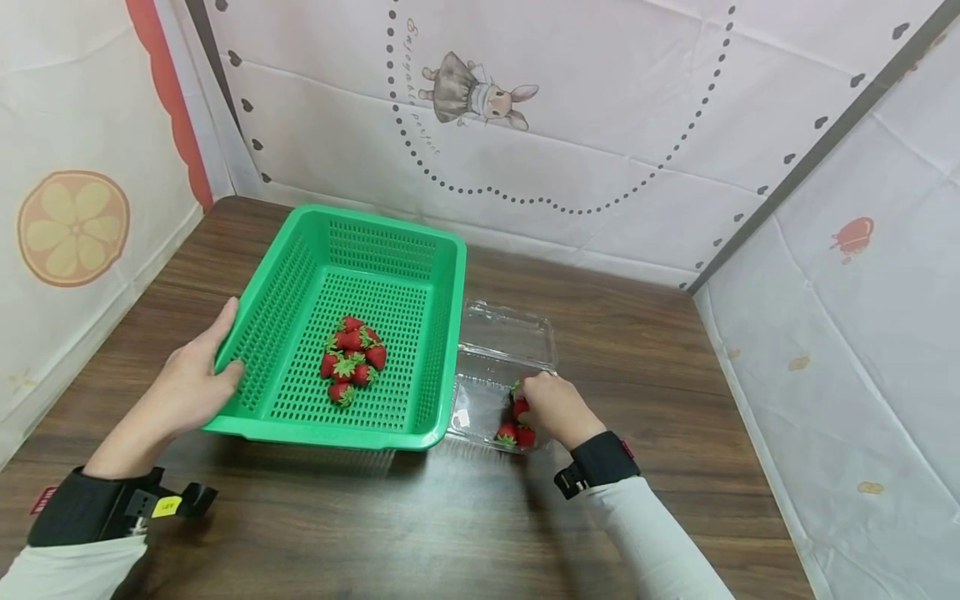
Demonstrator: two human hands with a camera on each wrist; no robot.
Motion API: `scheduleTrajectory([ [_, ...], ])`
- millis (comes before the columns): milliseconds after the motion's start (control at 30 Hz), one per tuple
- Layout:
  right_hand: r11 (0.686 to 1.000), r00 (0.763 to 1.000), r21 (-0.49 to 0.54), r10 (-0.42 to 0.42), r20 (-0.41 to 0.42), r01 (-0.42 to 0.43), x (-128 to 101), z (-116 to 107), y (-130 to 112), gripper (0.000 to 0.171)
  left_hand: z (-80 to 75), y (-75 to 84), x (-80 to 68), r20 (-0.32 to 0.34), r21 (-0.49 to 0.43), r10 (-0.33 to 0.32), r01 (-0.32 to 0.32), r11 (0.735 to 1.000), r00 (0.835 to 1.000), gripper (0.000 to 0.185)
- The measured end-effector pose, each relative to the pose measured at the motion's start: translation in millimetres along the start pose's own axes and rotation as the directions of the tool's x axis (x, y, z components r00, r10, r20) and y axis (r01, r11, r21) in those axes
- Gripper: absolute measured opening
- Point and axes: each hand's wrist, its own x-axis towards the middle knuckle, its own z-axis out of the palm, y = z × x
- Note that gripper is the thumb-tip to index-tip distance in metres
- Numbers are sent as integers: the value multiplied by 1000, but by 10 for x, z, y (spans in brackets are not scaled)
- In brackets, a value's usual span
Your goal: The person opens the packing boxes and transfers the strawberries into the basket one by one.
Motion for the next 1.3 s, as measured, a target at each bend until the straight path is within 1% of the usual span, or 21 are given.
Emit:
scheduleTrajectory([
  [167, 1000, 1000, -24, -19, -14, 19, -9, 4, 7, 9, 1, -9, 3, -2, 1, 9, -9, 1000, 1000, 80],
  [300, 998, 998, -52, -49, -47, 46, -15, 9, 20, 10, -3, -8, 3, -3, 2, 10, -10, 1000, 1000, 81],
  [400, 997, 997, -50, -54, -61, 51, -24, 8, 29, 11, -5, -1, 3, -3, 2, 10, -10, 1000, 1000, 80],
  [667, 996, 991, -18, -90, -99, 89, -50, -57, 11, 15, -10, 13, -4, 1, 0, 6, -6, 1000, 1000, 80],
  [967, 995, 987, 49, -78, -139, 85, -80, -126, -22, 20, -4, 9, -8, -1, 0, 7, -7, 1000, 1000, 80],
  [1133, 994, 984, 53, -87, -154, 96, -75, -169, -42, 19, -2, 1, -7, -2, 0, 9, -9, 1000, 1000, 80],
  [1300, 995, 986, 45, -80, -148, 88, -60, -236, -84, 24, -2, -6, -3, -2, -1, 12, -12, 1000, 1000, 80],
])
